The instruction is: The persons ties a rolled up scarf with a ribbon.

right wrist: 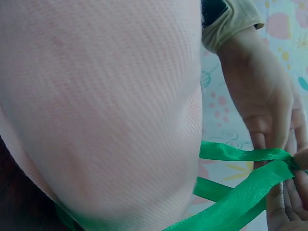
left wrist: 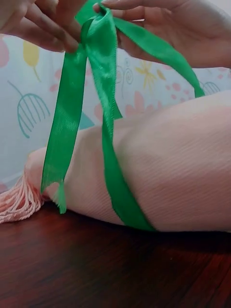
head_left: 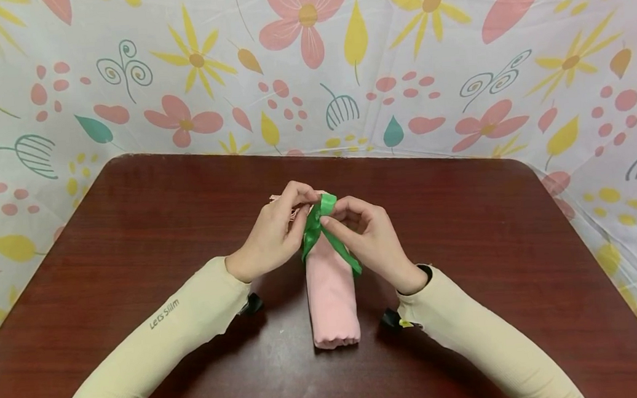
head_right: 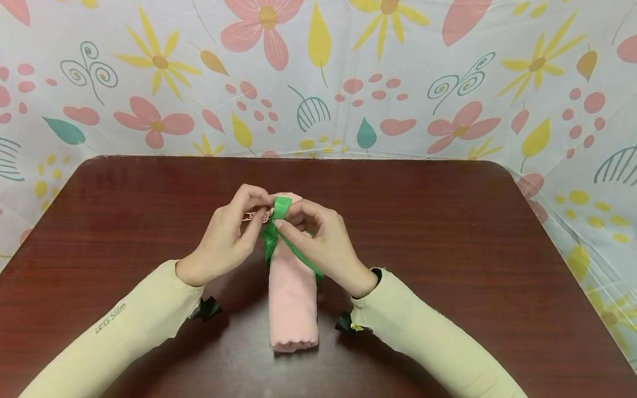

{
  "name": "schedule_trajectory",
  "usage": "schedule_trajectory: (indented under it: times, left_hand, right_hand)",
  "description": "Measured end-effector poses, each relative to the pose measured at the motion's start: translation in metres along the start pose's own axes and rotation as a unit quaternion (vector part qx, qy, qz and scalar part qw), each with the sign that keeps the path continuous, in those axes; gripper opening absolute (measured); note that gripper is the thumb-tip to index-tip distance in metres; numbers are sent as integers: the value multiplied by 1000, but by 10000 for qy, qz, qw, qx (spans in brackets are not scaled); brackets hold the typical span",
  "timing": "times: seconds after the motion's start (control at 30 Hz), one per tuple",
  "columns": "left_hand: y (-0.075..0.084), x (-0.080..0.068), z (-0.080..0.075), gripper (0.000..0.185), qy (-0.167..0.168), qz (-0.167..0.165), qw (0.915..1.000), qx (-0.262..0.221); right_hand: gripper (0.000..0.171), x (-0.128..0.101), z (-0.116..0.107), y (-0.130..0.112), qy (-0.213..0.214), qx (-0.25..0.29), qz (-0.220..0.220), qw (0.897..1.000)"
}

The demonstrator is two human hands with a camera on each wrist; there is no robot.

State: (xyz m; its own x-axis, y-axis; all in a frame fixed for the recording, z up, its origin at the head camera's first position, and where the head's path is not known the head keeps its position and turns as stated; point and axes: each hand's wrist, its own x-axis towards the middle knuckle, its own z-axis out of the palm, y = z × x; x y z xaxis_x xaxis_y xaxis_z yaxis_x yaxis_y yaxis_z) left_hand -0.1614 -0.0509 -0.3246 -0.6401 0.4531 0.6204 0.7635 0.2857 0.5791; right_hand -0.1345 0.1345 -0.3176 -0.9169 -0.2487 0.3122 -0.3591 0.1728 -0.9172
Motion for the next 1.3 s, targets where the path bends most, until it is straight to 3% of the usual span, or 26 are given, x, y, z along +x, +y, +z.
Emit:
schedule_trajectory:
  times: [0.13,0.3,0.6,0.97,1.3]
  left_hand:
    - [-5,-1,1,26,-253,-50,9996,-127]
    - [-10,-4,2,26,-390,208,9990,-43]
    - [-10,-5,3,13,-41,179,9998,127]
    - [-11,-5,4,11,52,165,9998,116]
    - [-10,-9,0,9,357,-95,9993,-94]
  right_hand:
    - [7,-1,0,-1,41,32,-15,10000]
    - [7,-2,0,-1,75,119,-28,9999]
    - [9,-3,0,-2,70,207,-34,9998]
    - [8,-2,0,-2,77,202,-166,9996]
    - [8,-3,-2,1,330,82,-216,9992]
